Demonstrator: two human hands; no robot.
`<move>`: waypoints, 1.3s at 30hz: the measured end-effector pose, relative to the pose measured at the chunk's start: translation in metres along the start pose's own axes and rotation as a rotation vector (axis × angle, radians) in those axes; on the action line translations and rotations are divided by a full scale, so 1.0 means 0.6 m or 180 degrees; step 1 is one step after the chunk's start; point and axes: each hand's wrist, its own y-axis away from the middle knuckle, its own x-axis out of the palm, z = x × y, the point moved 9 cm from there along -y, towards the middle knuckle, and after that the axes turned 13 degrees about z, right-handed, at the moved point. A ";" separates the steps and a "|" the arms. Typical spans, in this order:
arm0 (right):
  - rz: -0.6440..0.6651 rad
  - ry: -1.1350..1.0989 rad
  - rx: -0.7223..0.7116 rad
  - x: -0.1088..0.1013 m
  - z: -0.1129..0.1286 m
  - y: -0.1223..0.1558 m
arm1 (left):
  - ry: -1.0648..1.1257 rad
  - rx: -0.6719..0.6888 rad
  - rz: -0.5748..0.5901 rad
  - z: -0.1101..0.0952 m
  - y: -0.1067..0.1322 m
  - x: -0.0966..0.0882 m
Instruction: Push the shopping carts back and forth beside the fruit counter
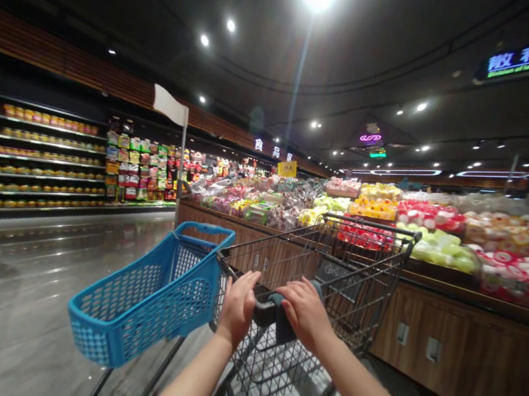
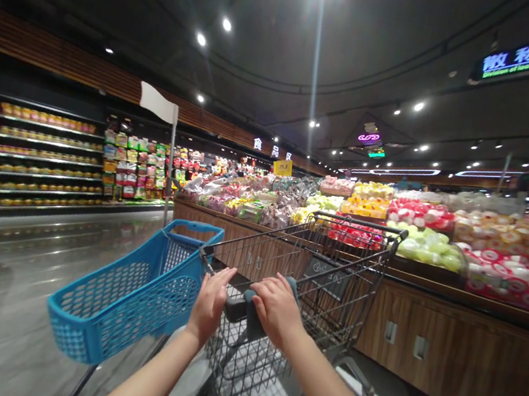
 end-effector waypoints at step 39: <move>0.0124 0.0241 0.0448 -0.037 -0.135 0.019 | 0.0073 -0.0008 -0.0018 -0.008 -0.001 -0.004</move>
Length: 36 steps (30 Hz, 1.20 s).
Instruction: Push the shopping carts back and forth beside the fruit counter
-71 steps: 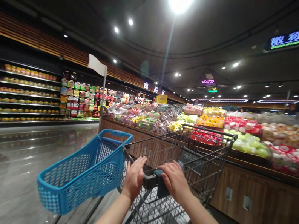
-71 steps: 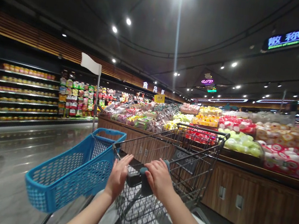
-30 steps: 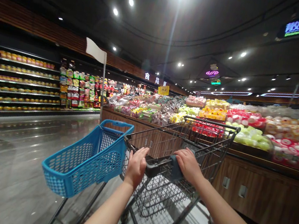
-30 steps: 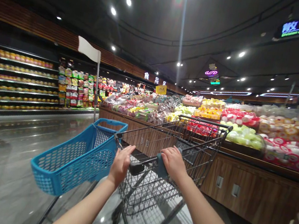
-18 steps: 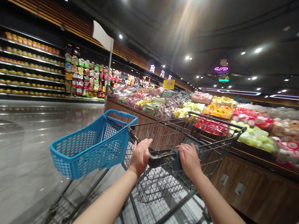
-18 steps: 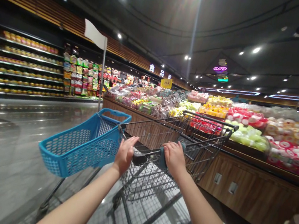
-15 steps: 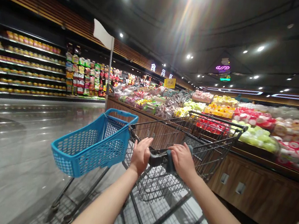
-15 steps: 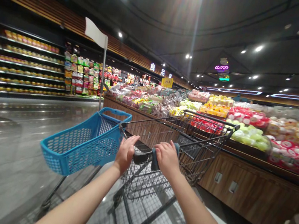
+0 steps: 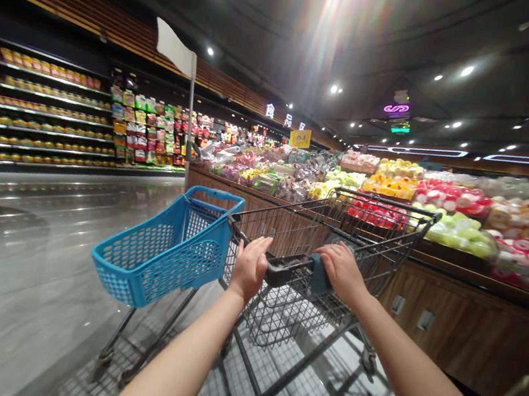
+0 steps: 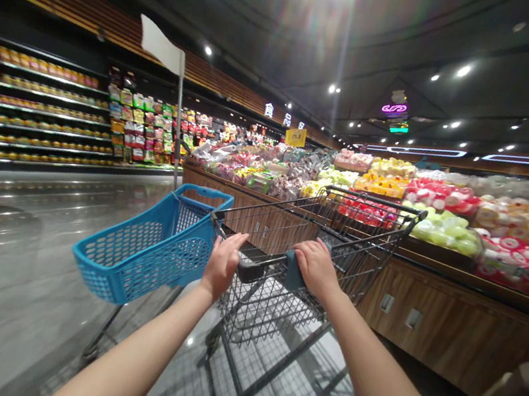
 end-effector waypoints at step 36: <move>-0.0408 0.0131 0.0192 0.035 0.049 0.016 | -0.0881 0.0262 0.1380 0.084 -0.045 -0.026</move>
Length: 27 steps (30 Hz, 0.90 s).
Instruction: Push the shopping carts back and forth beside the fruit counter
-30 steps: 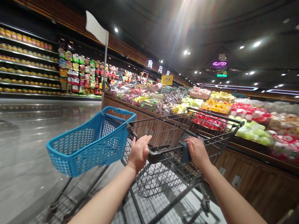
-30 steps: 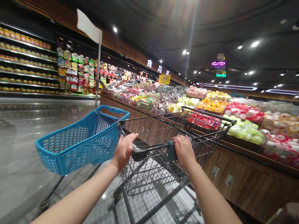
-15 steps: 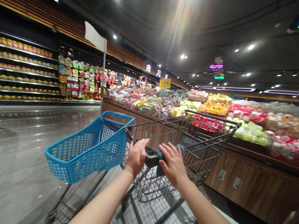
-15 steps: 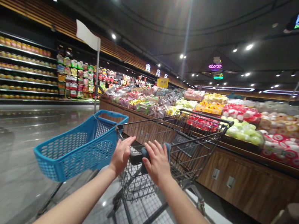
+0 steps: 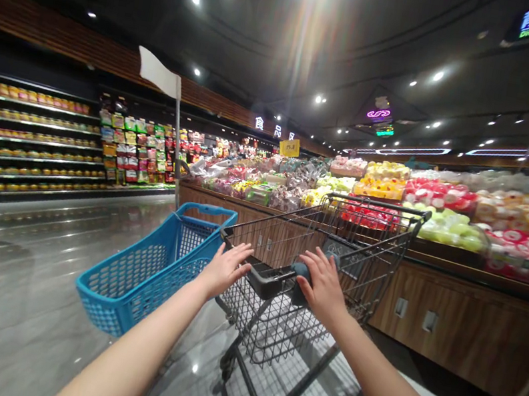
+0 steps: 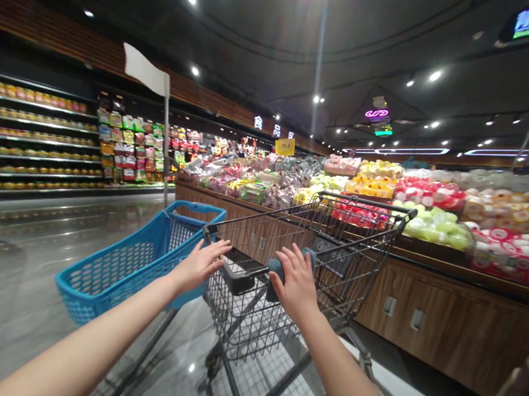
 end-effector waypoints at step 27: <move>0.0603 -0.0211 0.0112 -0.105 -0.027 0.068 | -0.0210 0.0365 -0.0222 -0.197 0.065 -0.017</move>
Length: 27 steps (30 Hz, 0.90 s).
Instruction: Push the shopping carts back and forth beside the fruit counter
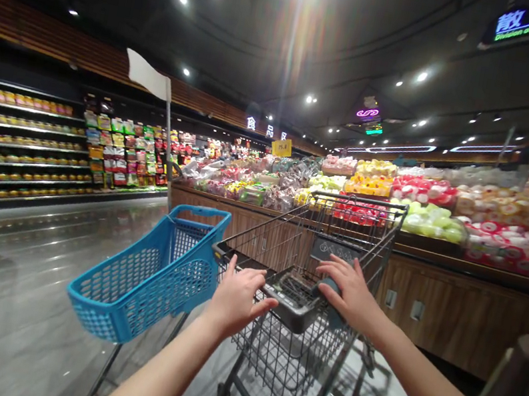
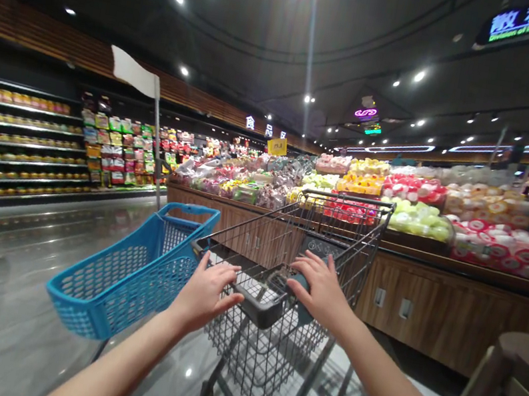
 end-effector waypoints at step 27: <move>-0.0042 -0.0805 0.0147 0.017 -0.122 -0.025 | -0.0376 -0.0307 0.0216 -0.003 -0.059 0.029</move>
